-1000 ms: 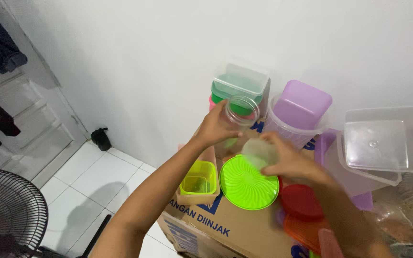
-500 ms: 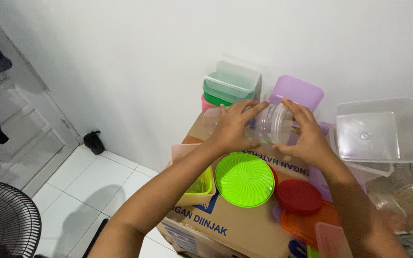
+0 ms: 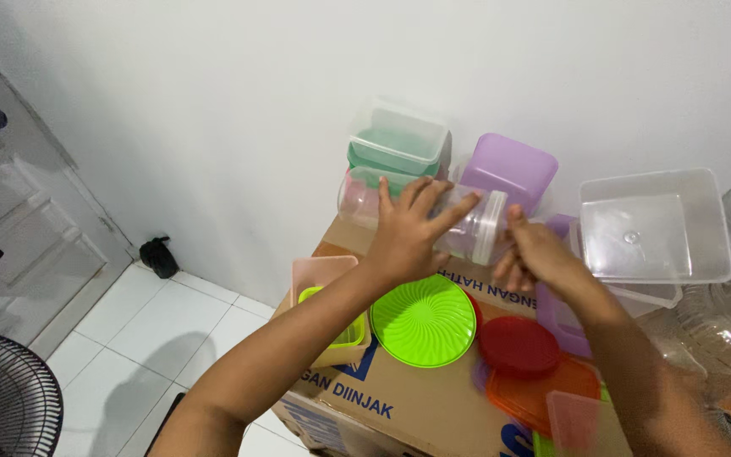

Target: The person organizes various plastic containers and glass jars on a cardboard box. They match lids to containers, stack them, and arrange them into neat piles.

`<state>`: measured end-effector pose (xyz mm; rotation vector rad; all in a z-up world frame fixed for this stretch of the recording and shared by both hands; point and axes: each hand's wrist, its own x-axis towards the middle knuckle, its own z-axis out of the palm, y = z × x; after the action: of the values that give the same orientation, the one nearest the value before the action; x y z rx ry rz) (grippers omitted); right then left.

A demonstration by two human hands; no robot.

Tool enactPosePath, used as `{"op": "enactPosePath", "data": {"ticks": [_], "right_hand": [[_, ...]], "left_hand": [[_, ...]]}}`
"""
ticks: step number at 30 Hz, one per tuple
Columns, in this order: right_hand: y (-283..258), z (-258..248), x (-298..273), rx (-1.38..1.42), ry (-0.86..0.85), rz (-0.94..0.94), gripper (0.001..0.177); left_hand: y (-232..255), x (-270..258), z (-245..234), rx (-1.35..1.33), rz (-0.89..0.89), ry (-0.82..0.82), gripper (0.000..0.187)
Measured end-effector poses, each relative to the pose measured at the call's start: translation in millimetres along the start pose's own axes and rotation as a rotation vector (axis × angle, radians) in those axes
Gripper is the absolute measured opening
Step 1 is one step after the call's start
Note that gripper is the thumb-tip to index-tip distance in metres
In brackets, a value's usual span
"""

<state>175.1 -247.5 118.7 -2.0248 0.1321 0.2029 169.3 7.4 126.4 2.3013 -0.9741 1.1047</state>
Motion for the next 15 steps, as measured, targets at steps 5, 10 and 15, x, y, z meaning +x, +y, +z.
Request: {"op": "enactPosePath", "data": {"ticks": [5, 10, 15], "right_hand": [[-20, -10, -22, -0.272, 0.157, -0.586, 0.112], [-44, 4, -41, -0.586, 0.233, -0.998, 0.105], [-37, 17, -18, -0.278, 0.187, -0.521, 0.073]], "left_hand": [[-7, 5, -9, -0.053, -0.073, -0.016, 0.104], [-6, 4, -10, -0.096, -0.066, 0.000, 0.106], [-9, -3, -2, -0.021, -0.017, 0.086, 0.101]]}}
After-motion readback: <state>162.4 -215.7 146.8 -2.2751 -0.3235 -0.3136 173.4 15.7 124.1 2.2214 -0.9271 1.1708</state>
